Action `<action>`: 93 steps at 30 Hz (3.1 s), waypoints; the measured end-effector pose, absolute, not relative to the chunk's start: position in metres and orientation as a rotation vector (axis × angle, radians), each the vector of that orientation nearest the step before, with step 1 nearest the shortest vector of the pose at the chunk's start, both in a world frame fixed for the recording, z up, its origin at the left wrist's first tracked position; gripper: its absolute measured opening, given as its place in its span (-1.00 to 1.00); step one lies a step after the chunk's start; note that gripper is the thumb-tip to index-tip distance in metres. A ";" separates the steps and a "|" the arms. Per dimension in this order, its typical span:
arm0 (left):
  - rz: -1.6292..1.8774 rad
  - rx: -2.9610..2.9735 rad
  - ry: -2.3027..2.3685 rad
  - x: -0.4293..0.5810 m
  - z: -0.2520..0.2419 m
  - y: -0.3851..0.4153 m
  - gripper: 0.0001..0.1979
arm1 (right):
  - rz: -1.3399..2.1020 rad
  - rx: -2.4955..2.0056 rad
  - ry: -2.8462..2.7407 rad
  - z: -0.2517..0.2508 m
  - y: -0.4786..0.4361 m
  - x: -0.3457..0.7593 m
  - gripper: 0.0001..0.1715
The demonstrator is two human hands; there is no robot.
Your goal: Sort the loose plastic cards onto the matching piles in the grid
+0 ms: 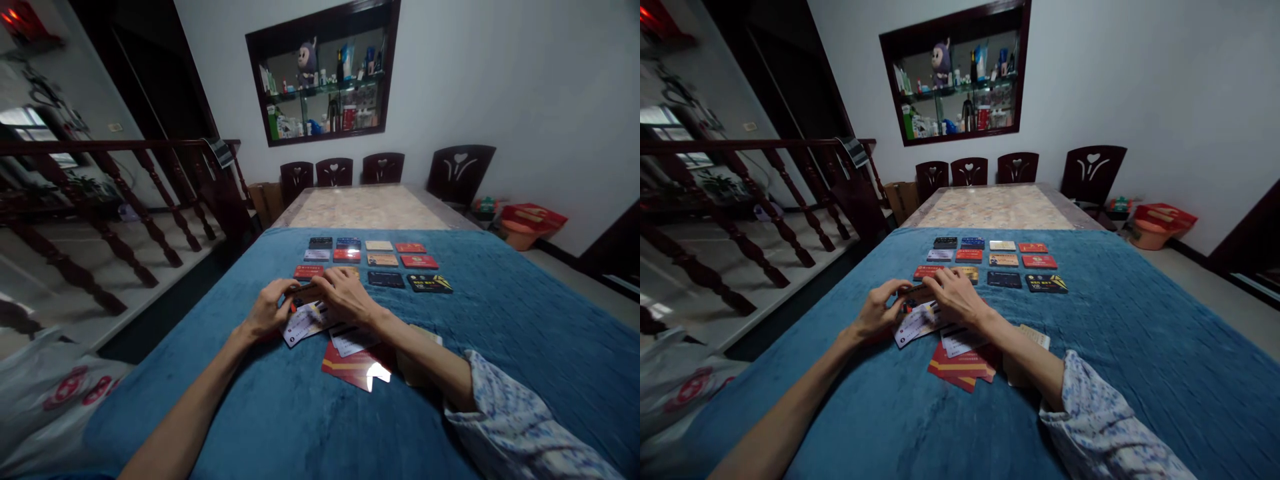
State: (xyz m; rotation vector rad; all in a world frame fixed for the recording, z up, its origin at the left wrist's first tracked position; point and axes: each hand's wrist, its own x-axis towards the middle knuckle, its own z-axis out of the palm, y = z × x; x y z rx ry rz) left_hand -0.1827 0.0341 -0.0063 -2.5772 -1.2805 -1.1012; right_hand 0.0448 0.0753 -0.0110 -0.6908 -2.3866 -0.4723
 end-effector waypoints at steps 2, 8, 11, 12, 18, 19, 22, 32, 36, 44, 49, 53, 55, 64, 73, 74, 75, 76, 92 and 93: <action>-1.091 -2.555 -1.235 -0.182 -0.006 0.034 -0.74 | -0.502 -0.701 -2.369 -0.009 0.074 0.046 -0.66; -1.070 -2.475 -1.171 -0.178 -0.004 0.032 -0.68 | -0.517 -0.745 -2.366 -0.002 0.075 0.053 -0.64; -1.009 -2.440 -1.173 -0.174 -0.003 0.030 -0.62 | -0.534 -0.758 -2.342 0.000 0.078 0.055 -0.62; -0.985 -2.413 -1.187 -0.173 -0.003 0.030 -0.60 | -0.544 -0.757 -2.330 0.001 0.078 0.056 -0.61; -0.799 -2.241 -1.220 -0.162 -0.002 0.029 -0.45 | -0.568 -0.773 -2.268 0.008 0.079 0.060 -0.63; -0.758 -2.227 -1.215 -0.161 -0.001 0.029 -0.44 | -0.573 -0.774 -2.268 0.009 0.079 0.062 -0.62; -0.649 -2.207 -1.218 -0.155 0.002 0.030 -0.45 | -0.586 -0.774 -2.285 0.013 0.079 0.068 -0.61; -0.448 -2.210 -1.206 -0.113 0.023 0.047 -0.50 | -0.561 -0.900 -2.333 0.021 0.089 0.109 -0.58; -0.424 -2.231 -1.250 -0.087 0.031 0.066 -0.48 | -0.541 -0.984 -2.338 0.024 0.100 0.133 -0.54; -0.432 -2.361 -1.328 -0.048 0.037 0.095 -0.49 | -0.471 -1.188 -2.411 0.032 0.118 0.167 -0.50; -0.394 -2.443 -1.384 -0.033 0.037 0.112 -0.55 | -0.394 -1.280 -2.470 0.034 0.129 0.181 -0.47; -0.350 -2.491 -1.396 -0.024 0.037 0.127 -0.56 | -0.362 -1.343 -2.500 0.037 0.135 0.188 -0.65; -0.313 -2.516 -1.406 -0.020 0.035 0.136 -0.55 | -0.343 -1.377 -2.517 0.039 0.138 0.190 -0.72; -0.199 -2.566 -1.419 0.001 0.027 0.167 -0.63 | -0.261 -1.536 -2.567 0.039 0.157 0.198 -0.79; -0.085 -2.625 -1.432 0.018 0.016 0.193 -0.69 | -0.210 -1.637 -2.619 0.027 0.184 0.208 -0.74; -0.070 -2.631 -1.429 0.020 0.014 0.196 -0.69 | -0.208 -1.649 -2.628 0.025 0.186 0.209 -0.73; -0.057 -2.635 -1.427 0.021 0.013 0.198 -0.68 | -0.205 -1.661 -2.638 0.025 0.188 0.209 -0.73; -0.045 -2.640 -1.426 0.022 0.012 0.200 -0.68 | -0.200 -1.673 -2.648 0.024 0.190 0.209 -0.72; 0.140 -2.706 -1.462 0.028 0.011 0.210 -0.74 | -0.035 -1.821 -2.726 0.020 0.202 0.204 -0.64; 0.144 -2.711 -1.462 0.028 0.012 0.211 -0.75 | -0.031 -1.820 -2.732 0.020 0.203 0.204 -0.63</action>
